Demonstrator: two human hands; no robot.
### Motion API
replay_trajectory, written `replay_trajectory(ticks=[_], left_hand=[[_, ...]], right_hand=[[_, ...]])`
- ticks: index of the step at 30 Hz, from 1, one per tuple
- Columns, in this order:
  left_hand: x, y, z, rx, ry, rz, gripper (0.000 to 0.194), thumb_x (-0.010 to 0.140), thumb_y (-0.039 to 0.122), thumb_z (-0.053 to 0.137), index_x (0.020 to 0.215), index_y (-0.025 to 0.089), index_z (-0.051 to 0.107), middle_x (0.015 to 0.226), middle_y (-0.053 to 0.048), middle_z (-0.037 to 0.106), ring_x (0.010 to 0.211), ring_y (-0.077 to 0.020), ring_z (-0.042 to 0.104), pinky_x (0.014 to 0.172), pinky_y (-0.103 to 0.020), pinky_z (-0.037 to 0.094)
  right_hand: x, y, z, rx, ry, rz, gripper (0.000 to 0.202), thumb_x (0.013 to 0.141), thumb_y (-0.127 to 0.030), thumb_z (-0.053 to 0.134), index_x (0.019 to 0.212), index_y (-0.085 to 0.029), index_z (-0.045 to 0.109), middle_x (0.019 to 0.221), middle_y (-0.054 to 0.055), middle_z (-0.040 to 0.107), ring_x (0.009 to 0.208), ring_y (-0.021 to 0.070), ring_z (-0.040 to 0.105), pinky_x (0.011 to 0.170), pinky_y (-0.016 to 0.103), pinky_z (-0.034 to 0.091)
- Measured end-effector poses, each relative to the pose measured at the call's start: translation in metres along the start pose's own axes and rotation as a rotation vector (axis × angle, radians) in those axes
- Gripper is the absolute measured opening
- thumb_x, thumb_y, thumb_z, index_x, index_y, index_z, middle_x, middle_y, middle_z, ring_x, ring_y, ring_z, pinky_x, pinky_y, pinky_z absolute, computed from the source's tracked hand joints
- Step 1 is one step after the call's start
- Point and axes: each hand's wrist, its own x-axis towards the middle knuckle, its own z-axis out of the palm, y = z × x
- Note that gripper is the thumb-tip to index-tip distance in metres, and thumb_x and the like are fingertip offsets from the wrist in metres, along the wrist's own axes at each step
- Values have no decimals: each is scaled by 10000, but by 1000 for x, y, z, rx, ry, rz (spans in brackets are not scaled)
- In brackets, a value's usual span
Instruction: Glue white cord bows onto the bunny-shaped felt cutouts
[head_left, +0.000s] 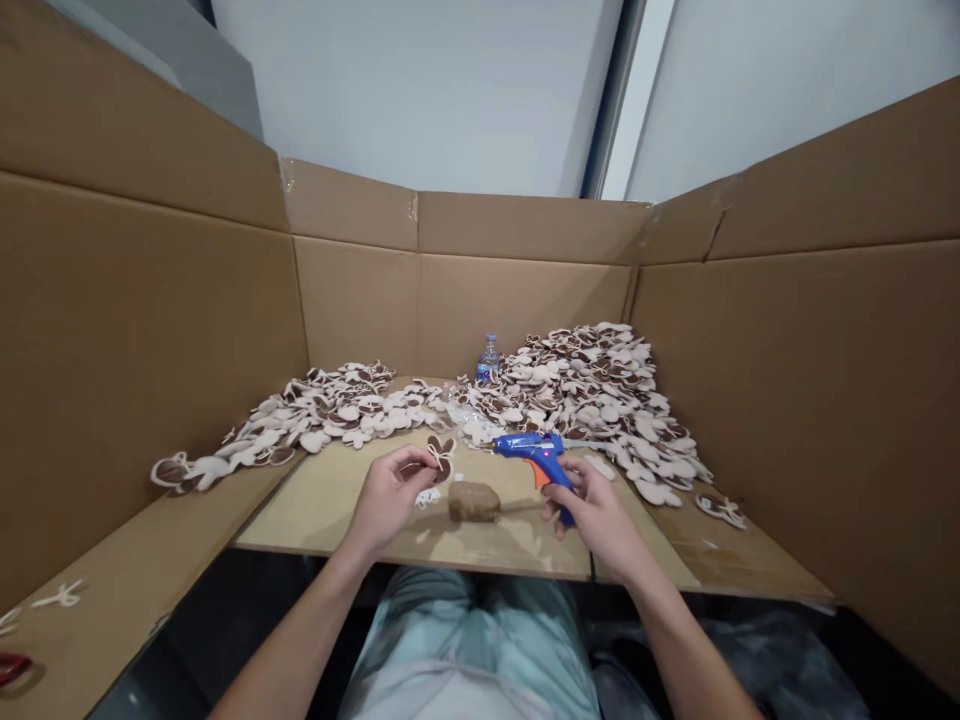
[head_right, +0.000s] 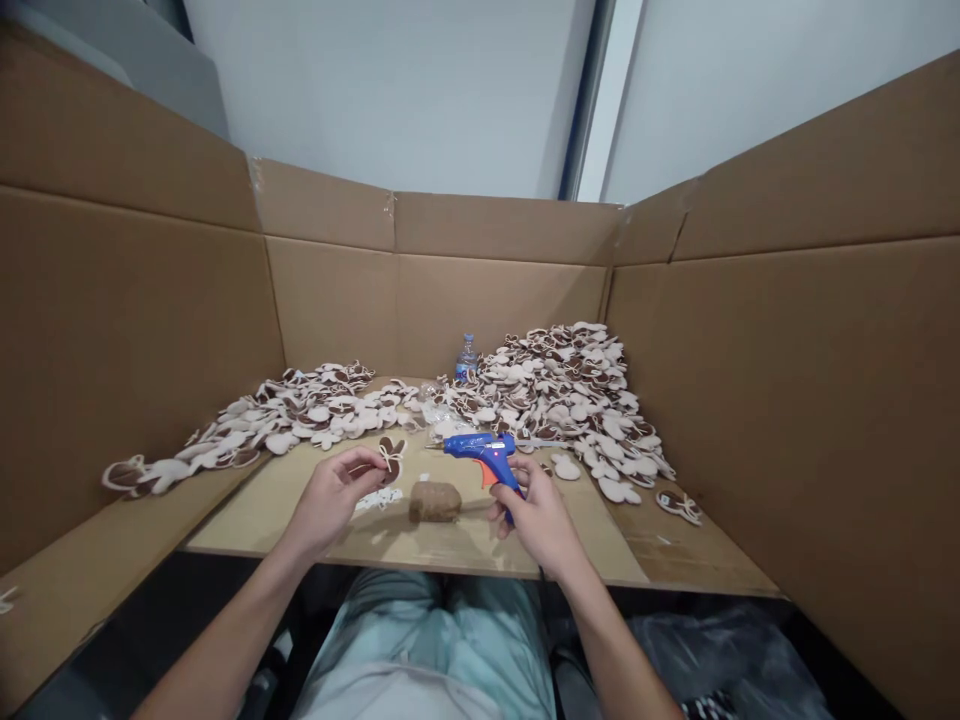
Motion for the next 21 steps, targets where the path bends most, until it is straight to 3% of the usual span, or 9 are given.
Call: replay_trajectory(ticks=[5,12,21], left_hand=[[-10,11,1,79,-3,78,92,747,251,704,795,215,774,852,-59,771,845,-224,711,824,-331,559],[-18,17,5,143,-30,154,157,785,265,692,905,246,791,958,-56,755,899,-222,699,810,-323,552],[-27,29,9,127,-61,145,171,771,248,700,918,254,787,973,-59,772,939,-233,702,847,-352,560]], right_hand=[[-9,-8,0,-67,31,-25,522,658,-431,653,1083,-173,497,753,-13,604,456,90,477,401,215,367],[-22,-14,7,-307,0,-186,446,728,-462,680,1039,-146,638,853,59,686,677,180,610,564,250,473],[-30,-11,11,-503,88,-310,324,790,-446,636,949,-166,676,693,16,628,579,161,525,535,238,433]])
